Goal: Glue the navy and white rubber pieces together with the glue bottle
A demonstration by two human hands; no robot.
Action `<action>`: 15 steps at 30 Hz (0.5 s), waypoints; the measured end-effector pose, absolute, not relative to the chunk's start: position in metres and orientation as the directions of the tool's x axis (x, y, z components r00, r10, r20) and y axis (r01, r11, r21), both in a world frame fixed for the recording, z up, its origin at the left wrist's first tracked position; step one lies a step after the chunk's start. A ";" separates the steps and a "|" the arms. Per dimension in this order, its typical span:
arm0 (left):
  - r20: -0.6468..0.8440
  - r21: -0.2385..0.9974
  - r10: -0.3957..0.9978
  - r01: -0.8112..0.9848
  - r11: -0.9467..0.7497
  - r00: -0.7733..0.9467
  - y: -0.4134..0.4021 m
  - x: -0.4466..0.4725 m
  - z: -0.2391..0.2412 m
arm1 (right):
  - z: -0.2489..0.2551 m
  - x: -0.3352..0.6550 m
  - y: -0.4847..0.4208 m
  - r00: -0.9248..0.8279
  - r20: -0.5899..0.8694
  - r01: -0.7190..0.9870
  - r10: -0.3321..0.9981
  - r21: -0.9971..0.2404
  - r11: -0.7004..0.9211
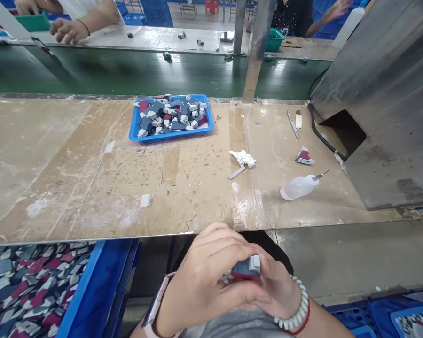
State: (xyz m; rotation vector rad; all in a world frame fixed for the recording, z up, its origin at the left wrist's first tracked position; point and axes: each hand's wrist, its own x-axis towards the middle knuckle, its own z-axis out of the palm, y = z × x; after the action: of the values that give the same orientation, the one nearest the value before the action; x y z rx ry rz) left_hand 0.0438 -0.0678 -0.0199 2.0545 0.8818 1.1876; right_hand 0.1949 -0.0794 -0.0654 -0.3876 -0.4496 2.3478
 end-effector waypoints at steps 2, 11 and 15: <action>0.452 0.790 0.801 0.240 -0.563 0.392 -0.068 0.043 -0.018 | -0.063 0.193 -0.079 -0.673 -0.183 -0.618 0.717 -0.394 -0.680; 0.390 0.868 0.851 0.166 -0.467 0.352 -0.069 0.045 -0.015 | -0.058 0.194 -0.076 -0.737 -0.214 -0.544 0.641 -0.374 -0.751; 0.463 0.852 0.836 0.111 -0.512 0.295 -0.069 0.049 -0.017 | -0.056 0.194 -0.077 -0.722 -0.203 -0.556 0.661 -0.399 -0.730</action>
State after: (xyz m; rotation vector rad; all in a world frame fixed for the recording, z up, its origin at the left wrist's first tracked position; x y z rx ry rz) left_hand 0.0489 -0.0689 -0.0173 1.8391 0.8492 1.2670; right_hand 0.1936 -0.0771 -0.0564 -0.4394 -0.4093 2.3892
